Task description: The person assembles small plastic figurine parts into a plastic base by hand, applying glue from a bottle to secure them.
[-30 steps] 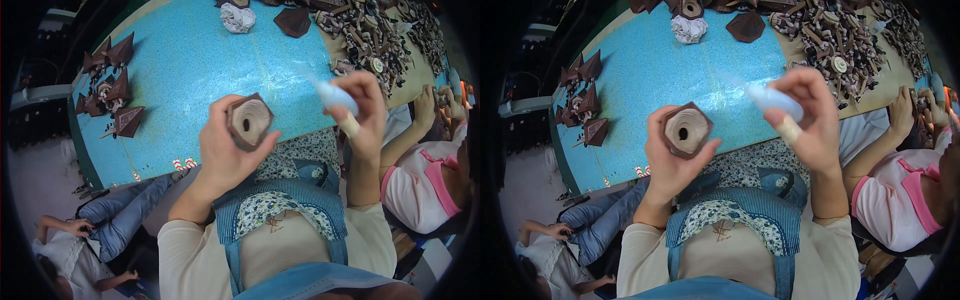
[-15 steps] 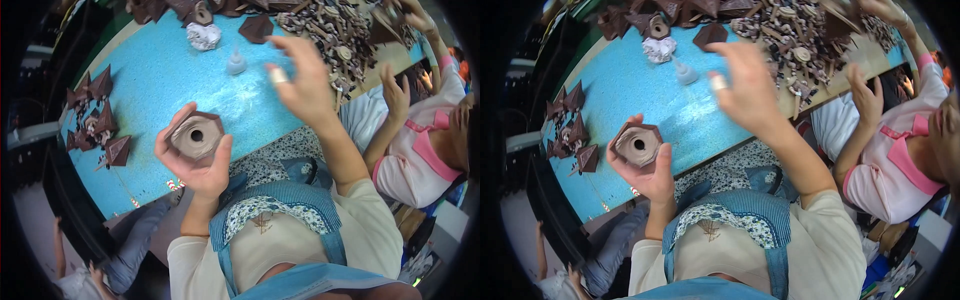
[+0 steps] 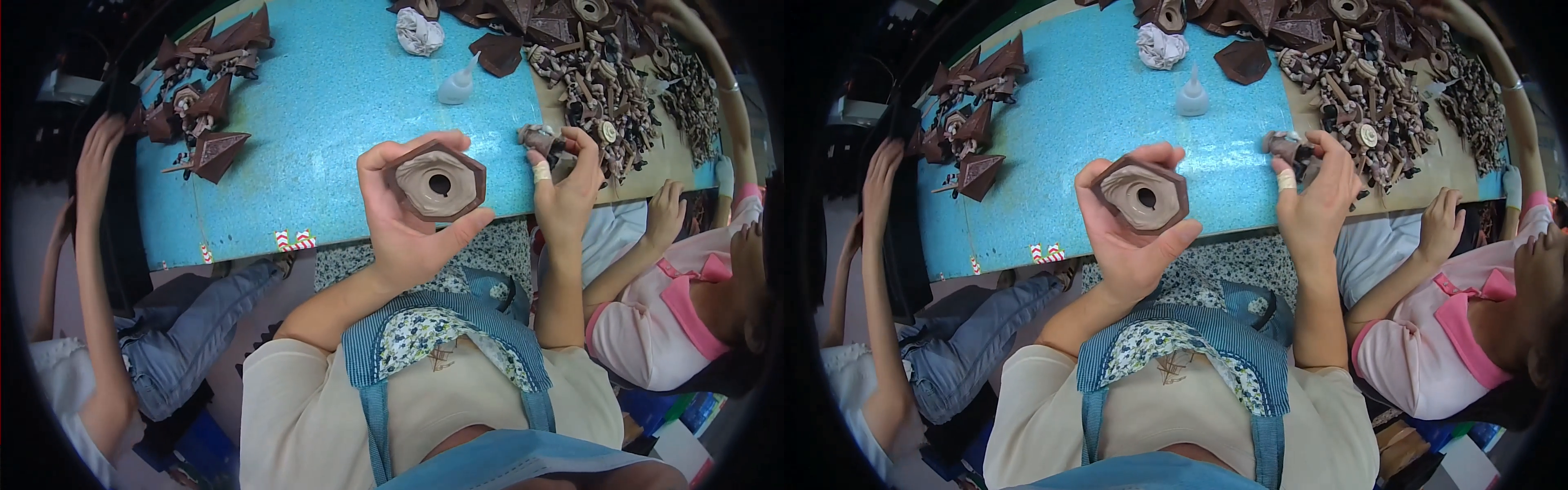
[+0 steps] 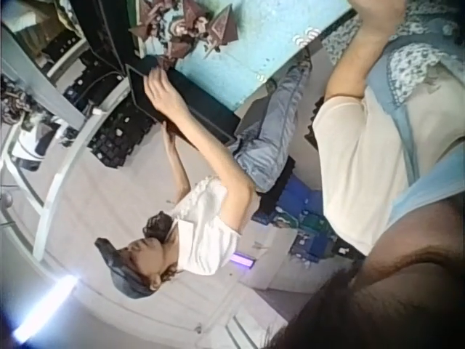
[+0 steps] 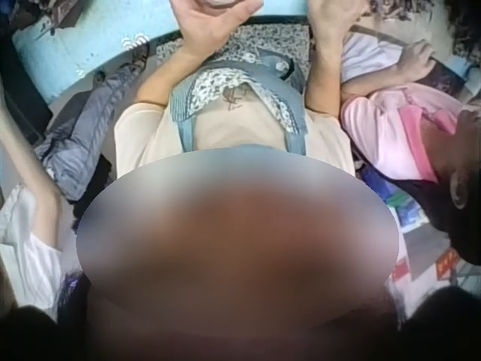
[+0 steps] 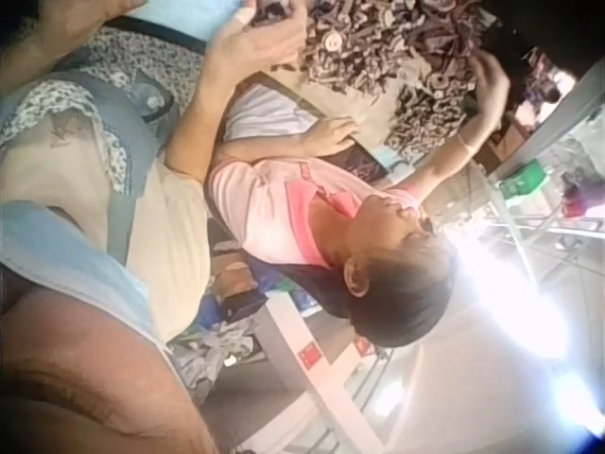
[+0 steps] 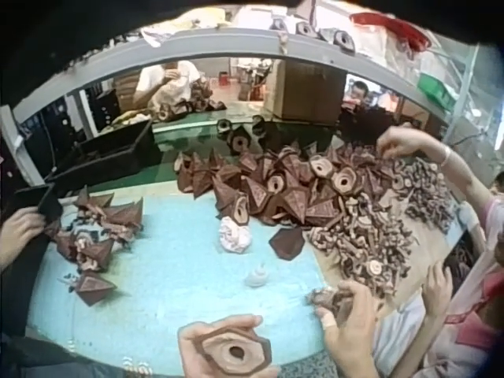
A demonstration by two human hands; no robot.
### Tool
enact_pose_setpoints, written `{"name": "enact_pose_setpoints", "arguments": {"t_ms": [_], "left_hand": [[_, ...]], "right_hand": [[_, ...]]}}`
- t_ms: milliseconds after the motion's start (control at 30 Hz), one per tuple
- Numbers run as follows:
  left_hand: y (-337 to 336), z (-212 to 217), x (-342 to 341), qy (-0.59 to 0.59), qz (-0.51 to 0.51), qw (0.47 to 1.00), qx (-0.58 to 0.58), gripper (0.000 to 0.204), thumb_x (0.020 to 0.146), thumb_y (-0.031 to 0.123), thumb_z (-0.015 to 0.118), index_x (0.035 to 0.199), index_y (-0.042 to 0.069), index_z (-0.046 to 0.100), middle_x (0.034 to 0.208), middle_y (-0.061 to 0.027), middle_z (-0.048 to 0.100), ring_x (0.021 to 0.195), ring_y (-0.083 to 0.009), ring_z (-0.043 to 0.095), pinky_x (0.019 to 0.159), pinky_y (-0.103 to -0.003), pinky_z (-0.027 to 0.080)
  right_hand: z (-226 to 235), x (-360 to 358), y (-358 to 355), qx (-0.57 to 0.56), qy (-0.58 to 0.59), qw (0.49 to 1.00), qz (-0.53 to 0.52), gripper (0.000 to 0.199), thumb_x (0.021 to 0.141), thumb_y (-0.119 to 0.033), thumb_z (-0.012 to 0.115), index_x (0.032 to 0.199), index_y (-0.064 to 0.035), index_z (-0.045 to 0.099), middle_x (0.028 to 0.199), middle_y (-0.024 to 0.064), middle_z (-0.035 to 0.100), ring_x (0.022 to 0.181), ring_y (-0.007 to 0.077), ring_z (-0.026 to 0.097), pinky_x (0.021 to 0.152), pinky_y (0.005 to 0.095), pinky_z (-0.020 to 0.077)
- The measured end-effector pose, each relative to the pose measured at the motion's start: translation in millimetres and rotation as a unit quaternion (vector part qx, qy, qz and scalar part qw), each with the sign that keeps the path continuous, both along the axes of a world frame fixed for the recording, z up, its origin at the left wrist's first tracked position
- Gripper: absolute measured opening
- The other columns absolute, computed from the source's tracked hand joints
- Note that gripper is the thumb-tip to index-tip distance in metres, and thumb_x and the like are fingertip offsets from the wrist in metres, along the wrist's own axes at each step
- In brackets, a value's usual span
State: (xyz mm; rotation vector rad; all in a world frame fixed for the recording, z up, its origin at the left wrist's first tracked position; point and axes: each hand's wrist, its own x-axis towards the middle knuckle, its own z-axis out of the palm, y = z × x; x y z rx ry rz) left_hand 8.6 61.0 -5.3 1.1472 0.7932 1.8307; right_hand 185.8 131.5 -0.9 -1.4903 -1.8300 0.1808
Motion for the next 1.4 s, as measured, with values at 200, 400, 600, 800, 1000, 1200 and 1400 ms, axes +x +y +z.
{"name": "enact_pose_setpoints", "arguments": {"t_ms": [200,400,600,800,1000,1200,1400], "left_hand": [[-13.4,10.2,-13.3,-0.009,-0.065,0.986,-0.152,0.076,0.072,0.005,0.075,0.131,-0.001,0.027,0.118,-0.012,0.049,0.112,-0.0187,0.051,0.095,-0.033,0.044],[-7.2,8.1,-7.0,0.169,-0.063,0.963,-0.202,0.067,0.069,0.011,0.079,0.123,-0.001,0.04,0.109,-0.0112,0.058,0.099,-0.0162,0.059,0.086,-0.03,0.048],[-3.5,8.7,-2.0,0.198,0.013,0.967,-0.159,0.058,0.066,0.011,0.081,0.114,0.002,0.049,0.1,-0.0122,0.065,0.09,-0.0227,0.067,0.076,-0.032,0.053],[-5.8,-0.7,1.1,0.197,0.062,0.969,-0.135,0.061,0.063,0.013,0.083,0.113,0.003,0.049,0.098,-0.0126,0.064,0.087,-0.0258,0.066,0.073,-0.033,0.052],[-5.8,-3.8,4.7,0.252,0.099,0.957,-0.105,0.061,0.061,0.014,0.084,0.109,0.004,0.05,0.093,-0.0103,0.06,0.08,-0.0289,0.06,0.068,-0.037,0.048],[-6.1,-8.0,4.5,0.3,0.078,0.949,-0.048,0.059,0.058,0.016,0.084,0.107,0.006,0.052,0.094,-0.009,0.059,0.079,-0.0286,0.058,0.069,-0.037,0.045],[-0.8,-8.0,5.5,0.27,0.015,0.962,-0.028,0.054,0.059,0.013,0.082,0.103,0.006,0.052,0.089,-0.0091,0.06,0.076,-0.0263,0.059,0.066,-0.035,0.047]], "right_hand": [[14.1,9.6,-1.1,-0.103,0.194,0.961,0.166,0.047,0.078,0.001,0.068,0.12,-0.0003,0.046,0.1,0.007,0.055,0.092,0.0147,0.055,0.084,0.0278,0.0433],[53.1,-14.0,-25.5,-0.272,0.366,0.844,0.283,0.041,0.085,0.0,0.062,0.12,0.0001,0.042,0.104,0.0069,0.054,0.097,0.0129,0.054,0.089,0.0258,0.0406],[61.8,-26.7,-32.3,-0.146,0.1,0.922,0.346,0.04,0.077,0.004,0.06,0.114,-0.0002,0.047,0.101,0.0138,0.049,0.085,0.02,0.053,0.075,0.0281,0.0439],[64.0,-46.5,-39.6,-0.066,0.048,0.929,0.361,0.048,0.064,0.01,0.063,0.108,0.0012,0.047,0.094,0.0143,0.049,0.078,0.026,0.053,0.07,0.035,0.0464],[59.5,-48.9,-46.6,-0.047,0.014,0.951,0.304,0.036,0.059,-0.001,0.061,0.093,0.0001,0.05,0.08,0.0131,0.047,0.065,0.0278,0.051,0.058,0.0361,0.0431],[56.5,-42.7,-42.4,-0.042,0.033,0.948,0.314,0.026,0.056,-0.009,0.058,0.079,-0.0022,0.048,0.07,0.0104,0.043,0.053,0.0269,0.046,0.048,0.0372,0.0379],[54.2,-36.6,-40.3,-0.06,0.066,0.939,0.331,0.024,0.055,-0.011,0.056,0.077,-0.0027,0.048,0.069,0.0099,0.043,0.052,0.0259,0.047,0.048,0.0363,0.0383]]}}
